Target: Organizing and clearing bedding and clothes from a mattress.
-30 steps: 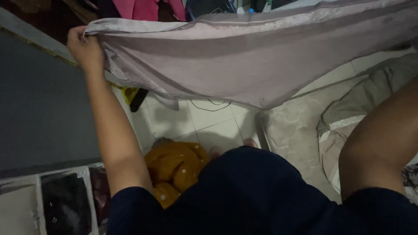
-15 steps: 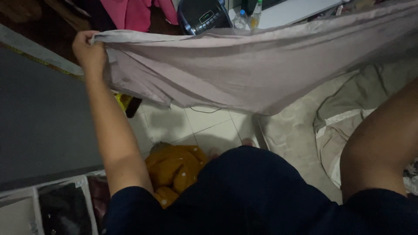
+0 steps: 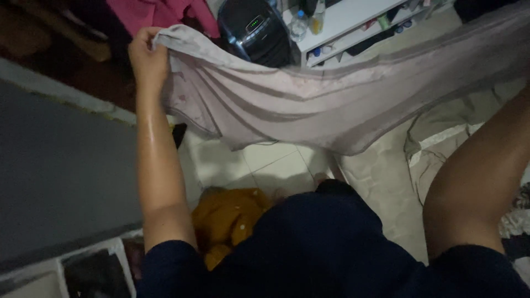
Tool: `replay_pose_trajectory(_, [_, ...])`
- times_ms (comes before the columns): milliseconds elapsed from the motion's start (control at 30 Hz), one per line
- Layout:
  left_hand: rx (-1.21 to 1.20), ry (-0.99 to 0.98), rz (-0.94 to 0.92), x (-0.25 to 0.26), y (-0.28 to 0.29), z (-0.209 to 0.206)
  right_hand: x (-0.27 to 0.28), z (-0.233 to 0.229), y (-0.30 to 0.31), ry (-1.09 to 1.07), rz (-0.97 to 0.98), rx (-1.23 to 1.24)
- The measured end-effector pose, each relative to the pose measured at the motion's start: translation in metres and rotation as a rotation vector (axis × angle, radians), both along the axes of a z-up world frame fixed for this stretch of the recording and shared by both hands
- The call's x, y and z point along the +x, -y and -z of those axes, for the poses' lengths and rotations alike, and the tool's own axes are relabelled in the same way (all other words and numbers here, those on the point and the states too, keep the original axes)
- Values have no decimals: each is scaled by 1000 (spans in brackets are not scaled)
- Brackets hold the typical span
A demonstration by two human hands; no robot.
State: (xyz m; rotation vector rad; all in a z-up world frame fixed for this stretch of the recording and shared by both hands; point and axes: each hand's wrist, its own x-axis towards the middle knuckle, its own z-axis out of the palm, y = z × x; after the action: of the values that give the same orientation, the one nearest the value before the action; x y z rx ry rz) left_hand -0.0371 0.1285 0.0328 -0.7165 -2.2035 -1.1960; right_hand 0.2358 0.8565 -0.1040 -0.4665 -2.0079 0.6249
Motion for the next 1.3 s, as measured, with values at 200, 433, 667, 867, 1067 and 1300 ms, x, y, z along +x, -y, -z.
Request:
replay_pose_trajectory(200, [71, 136, 204, 12, -105, -16, 29, 27, -41, 18, 132, 0])
replay_pose_trajectory(433, [119, 203, 401, -3, -232, -34, 13, 23, -62, 20, 3, -51])
replay_pose_trajectory(667, [144, -21, 558, -38, -312, -77, 23, 15, -68, 364, 319, 0])
replay_pose_trajectory(867, [197, 3, 635, -77, -361, -90, 15, 11, -70, 442, -4, -758])
replay_pose_trajectory(1067, [156, 101, 488, -171, -400, -87, -26, -17, -67, -80, -285, -928])
replay_pose_trajectory(1300, [617, 391, 719, -265, -407, -130, -109, -31, -116, -438, -212, -701])
